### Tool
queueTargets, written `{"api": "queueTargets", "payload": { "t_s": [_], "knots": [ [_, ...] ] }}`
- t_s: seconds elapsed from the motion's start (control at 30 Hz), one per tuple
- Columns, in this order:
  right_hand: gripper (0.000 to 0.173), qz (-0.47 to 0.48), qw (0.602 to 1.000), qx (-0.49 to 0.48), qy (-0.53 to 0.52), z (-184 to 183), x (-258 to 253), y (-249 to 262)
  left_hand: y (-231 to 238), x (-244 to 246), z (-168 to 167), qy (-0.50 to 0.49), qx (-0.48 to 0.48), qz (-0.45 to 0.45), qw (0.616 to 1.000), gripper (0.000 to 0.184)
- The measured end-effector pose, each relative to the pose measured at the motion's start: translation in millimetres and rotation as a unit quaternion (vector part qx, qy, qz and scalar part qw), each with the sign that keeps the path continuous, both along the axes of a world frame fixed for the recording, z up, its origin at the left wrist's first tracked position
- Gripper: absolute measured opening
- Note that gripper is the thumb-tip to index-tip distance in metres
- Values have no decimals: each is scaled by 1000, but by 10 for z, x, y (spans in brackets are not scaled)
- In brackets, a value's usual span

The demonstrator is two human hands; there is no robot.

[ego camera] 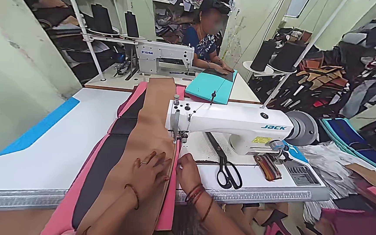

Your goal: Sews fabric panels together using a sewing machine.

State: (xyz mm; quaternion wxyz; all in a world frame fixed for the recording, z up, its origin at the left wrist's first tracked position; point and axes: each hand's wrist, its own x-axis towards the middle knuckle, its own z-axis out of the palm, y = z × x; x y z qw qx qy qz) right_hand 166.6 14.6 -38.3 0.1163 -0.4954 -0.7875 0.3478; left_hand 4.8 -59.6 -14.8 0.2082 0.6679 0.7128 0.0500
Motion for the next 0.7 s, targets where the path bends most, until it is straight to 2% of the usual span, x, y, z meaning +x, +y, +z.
{"api": "queueTargets", "payload": {
  "t_s": [0.17, 0.23, 0.3, 0.37, 0.43, 0.57, 0.7],
  "knots": [
    [24, 36, 974, -82, 210, -15, 25, -31, 161, -142, 170, -8, -69, -26, 997, 50],
    [35, 7, 955, -153, 253, 11, -54, -125, 198, -173, 215, -17, -88, -43, 995, 52],
    [46, -99, 906, -226, 345, -36, -148, -174, 221, -252, 231, -44, -90, -64, 993, 55],
    [53, -177, 831, -320, 420, 5, -155, -181, 263, -375, 235, -82, -91, -82, 989, 57],
    [48, -186, 776, -417, 435, 20, -58, -219, 285, -509, 197, -123, -82, -99, 984, 55],
    [31, -112, 777, -528, 324, 120, 206, -377, 338, -639, 184, -153, -75, -117, 978, 46],
    [25, -23, 831, -493, 256, -29, 539, -631, 266, -540, 114, -110, -70, -102, 986, 49]
  ]
}}
